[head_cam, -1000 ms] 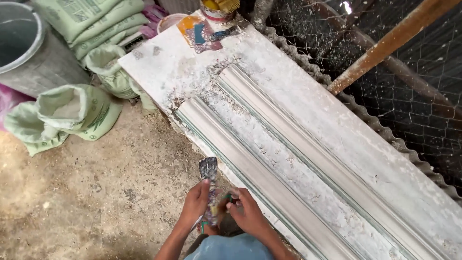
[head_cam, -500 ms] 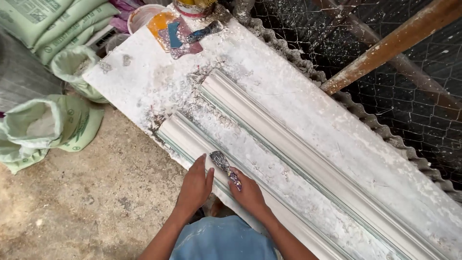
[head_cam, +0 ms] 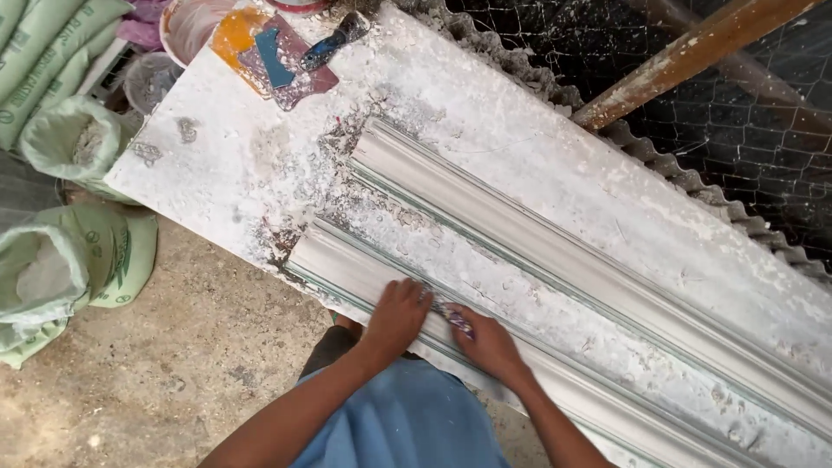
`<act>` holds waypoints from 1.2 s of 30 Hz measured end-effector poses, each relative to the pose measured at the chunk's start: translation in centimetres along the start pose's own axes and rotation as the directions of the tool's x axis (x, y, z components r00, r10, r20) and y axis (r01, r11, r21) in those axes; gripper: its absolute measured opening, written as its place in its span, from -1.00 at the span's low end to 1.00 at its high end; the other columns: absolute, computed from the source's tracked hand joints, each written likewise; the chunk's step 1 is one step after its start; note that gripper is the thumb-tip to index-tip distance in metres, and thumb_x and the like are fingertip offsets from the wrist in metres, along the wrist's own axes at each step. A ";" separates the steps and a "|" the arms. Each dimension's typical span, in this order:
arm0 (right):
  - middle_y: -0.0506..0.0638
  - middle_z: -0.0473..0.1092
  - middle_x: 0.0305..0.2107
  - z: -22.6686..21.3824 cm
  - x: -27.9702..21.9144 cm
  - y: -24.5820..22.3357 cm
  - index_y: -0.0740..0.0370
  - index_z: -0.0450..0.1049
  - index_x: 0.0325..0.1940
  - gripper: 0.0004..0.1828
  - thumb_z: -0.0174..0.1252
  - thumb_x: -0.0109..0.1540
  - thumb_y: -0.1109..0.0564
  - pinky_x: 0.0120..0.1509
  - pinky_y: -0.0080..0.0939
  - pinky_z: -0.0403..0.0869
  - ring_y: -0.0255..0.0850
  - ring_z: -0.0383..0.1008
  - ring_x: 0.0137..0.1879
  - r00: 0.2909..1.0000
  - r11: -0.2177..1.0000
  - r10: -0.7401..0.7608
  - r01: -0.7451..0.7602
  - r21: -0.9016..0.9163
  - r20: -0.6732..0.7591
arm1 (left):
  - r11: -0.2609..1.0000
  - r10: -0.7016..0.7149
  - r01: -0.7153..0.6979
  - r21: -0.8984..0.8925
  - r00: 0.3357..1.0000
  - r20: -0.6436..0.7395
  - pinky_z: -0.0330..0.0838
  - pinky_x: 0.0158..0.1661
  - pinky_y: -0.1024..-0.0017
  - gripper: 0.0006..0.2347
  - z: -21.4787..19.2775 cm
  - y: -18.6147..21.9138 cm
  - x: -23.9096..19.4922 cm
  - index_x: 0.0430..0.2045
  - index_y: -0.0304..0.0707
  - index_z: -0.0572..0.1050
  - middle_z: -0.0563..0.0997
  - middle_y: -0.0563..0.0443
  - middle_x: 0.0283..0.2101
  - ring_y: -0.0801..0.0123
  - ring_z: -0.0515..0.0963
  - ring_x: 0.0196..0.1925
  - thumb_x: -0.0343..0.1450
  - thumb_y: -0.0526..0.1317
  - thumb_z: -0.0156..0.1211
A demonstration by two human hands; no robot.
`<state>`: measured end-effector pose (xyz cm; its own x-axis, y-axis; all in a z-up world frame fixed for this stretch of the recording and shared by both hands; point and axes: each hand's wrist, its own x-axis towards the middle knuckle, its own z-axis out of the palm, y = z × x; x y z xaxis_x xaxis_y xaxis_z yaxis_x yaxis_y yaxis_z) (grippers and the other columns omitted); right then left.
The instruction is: Smoothing the edges of decorative plaster moldings using a putty knife to remove excess material and imperfections.
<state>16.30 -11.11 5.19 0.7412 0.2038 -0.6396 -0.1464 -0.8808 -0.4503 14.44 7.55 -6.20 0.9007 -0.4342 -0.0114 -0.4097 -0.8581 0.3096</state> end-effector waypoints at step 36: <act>0.34 0.55 -0.12 2.2 7.3 -15.6 -0.05 0.39 0.39 -0.43 -0.03 0.26 0.00 0.16 0.31 0.51 0.36 0.55 0.07 0.994 0.991 -0.056 0.067 -0.116 0.094 | 0.990 -0.141 0.141 0.016 0.990 0.026 0.10 0.20 -0.50 -0.71 -7.6 -13.6 -2.8 0.07 -0.20 0.53 0.61 -0.17 0.06 0.07 0.47 0.24 0.49 -0.33 -0.03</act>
<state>22.56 5.12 6.14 0.6835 0.2920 -0.6689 -0.0198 -0.9087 -0.4169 18.63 22.55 -3.14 0.9456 -0.3154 -0.0795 -0.2807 -0.9150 0.2899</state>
